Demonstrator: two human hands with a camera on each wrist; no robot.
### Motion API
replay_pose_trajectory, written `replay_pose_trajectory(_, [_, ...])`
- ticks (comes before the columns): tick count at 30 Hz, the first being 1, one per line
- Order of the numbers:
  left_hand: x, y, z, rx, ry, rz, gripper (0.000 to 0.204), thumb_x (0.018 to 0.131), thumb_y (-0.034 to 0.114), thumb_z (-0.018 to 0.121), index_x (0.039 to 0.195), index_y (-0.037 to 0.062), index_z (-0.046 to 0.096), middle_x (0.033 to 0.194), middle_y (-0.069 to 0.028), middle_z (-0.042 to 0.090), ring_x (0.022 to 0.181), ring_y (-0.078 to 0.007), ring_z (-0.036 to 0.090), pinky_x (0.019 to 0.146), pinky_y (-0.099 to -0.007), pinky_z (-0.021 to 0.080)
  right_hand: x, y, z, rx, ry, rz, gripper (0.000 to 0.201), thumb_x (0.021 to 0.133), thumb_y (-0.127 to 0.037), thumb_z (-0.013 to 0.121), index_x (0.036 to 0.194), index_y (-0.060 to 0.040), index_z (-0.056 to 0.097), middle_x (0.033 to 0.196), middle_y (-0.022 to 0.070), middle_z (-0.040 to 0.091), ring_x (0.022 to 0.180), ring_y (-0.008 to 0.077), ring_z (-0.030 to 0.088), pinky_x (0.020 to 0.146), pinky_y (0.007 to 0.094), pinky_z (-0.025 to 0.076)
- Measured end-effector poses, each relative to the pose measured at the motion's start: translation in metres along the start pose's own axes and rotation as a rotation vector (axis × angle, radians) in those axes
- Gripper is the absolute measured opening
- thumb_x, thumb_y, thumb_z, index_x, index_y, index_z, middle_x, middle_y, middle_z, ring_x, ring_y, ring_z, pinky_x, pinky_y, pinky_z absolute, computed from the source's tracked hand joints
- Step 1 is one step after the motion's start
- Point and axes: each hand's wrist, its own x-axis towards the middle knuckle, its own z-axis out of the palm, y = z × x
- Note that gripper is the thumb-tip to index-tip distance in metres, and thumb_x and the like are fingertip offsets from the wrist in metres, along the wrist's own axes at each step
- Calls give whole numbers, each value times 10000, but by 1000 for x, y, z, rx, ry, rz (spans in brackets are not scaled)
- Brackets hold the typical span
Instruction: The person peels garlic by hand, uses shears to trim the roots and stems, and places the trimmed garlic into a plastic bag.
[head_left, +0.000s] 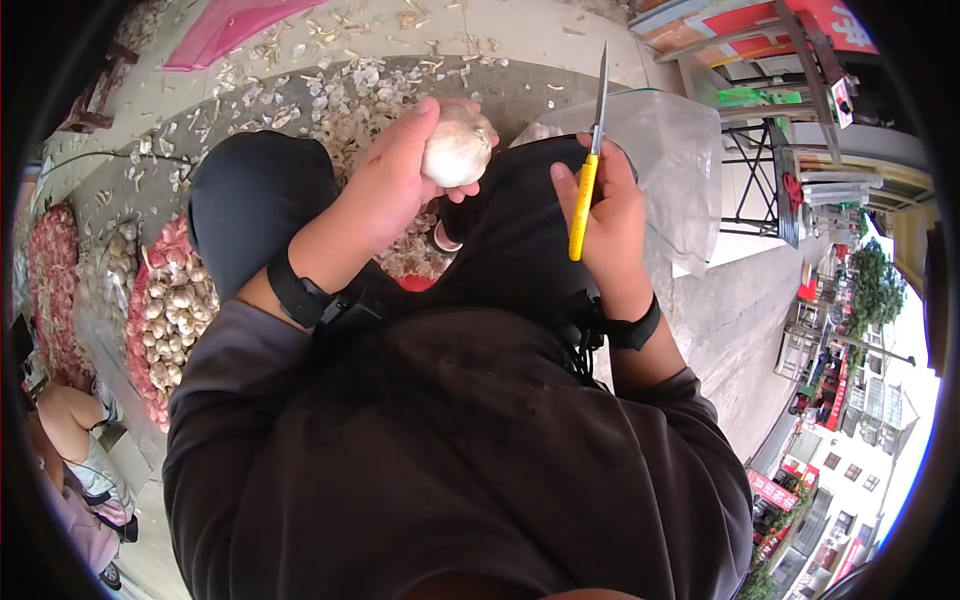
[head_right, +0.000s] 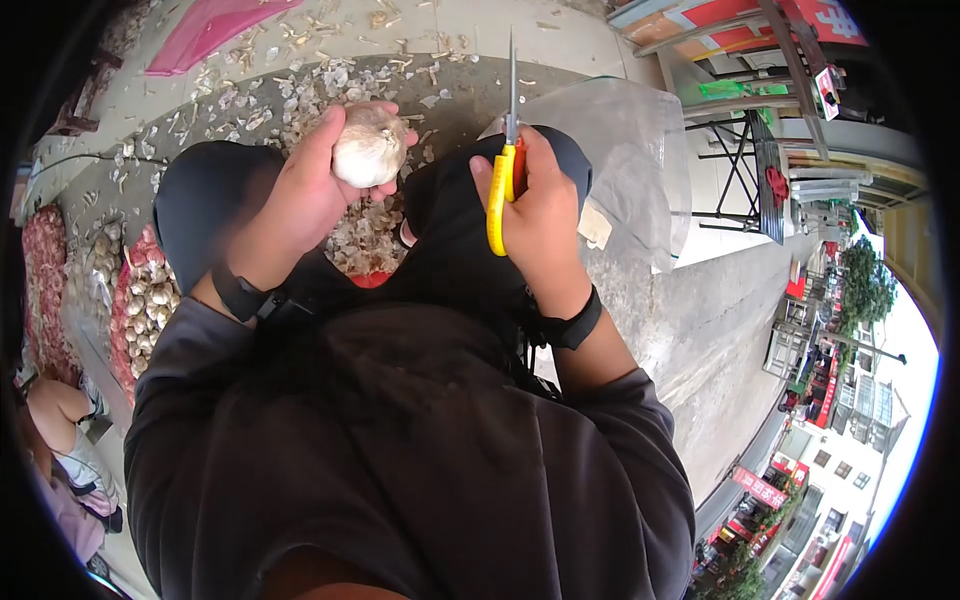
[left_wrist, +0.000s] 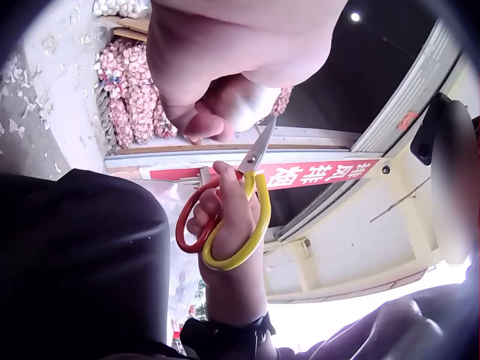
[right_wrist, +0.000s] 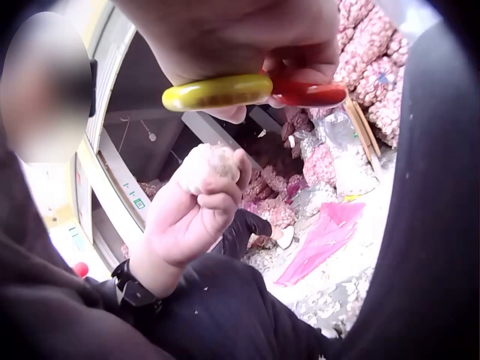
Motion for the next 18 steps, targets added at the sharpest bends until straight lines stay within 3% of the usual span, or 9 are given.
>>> replay_pose_trajectory(2, [-2,2,-2,-119,-27,-45,464,1026,385,379,1315,40,492,1208,-121,626,880,-192,661,698,-310,535,3,1,-27,-322,1,8,450,801,-231,788,1135,-9,582,633,91,560,525,256,556,540,345,467])
replay_pose_trajectory(4, [-4,4,-4,-207,-79,-47,375,1006,241,488,1329,51,483,1257,-132,606,957,-215,674,749,-323,558,-5,31,-49,-498,-56,-31,501,784,-193,748,1210,-2,565,788,152,628,657,306,620,621,391,503])
replay_pose_trajectory(7, [-10,8,10,8,-31,34,470,869,24,691,1292,29,486,1167,-99,626,972,-161,643,787,-291,546,-26,54,-62,-551,-156,-22,524,793,-181,709,1253,5,539,937,206,638,814,358,645,722,420,520])
replay_pose_trajectory(10, [-12,1,9,23,-32,36,624,775,-65,753,1312,49,458,1177,-91,627,998,-142,631,825,-289,544,-38,48,-65,-493,-209,40,528,803,-179,699,1267,8,530,978,213,642,871,376,648,766,430,522])
replay_pose_trajectory(13, [-9,-7,6,200,-102,220,630,824,-76,694,1358,99,409,1229,-140,599,946,-182,667,783,-306,576,-34,32,-72,-473,-287,58,447,823,-163,690,1213,20,570,983,200,654,844,380,649,731,419,525])
replay_pose_trajectory(16, [-9,5,8,281,-121,103,663,807,-80,713,1353,98,381,1162,-89,603,972,-154,644,778,-295,572,-29,27,-74,-506,-266,151,369,836,-163,690,1146,21,610,942,184,654,795,353,650,685,398,522])
replay_pose_trajectory(18, [-11,2,8,279,-75,111,624,778,-20,768,1288,76,422,1123,-57,611,1001,-132,620,834,-286,534,-25,23,-74,-557,-188,18,342,843,-181,700,1111,17,625,909,172,647,773,329,649,666,387,518])
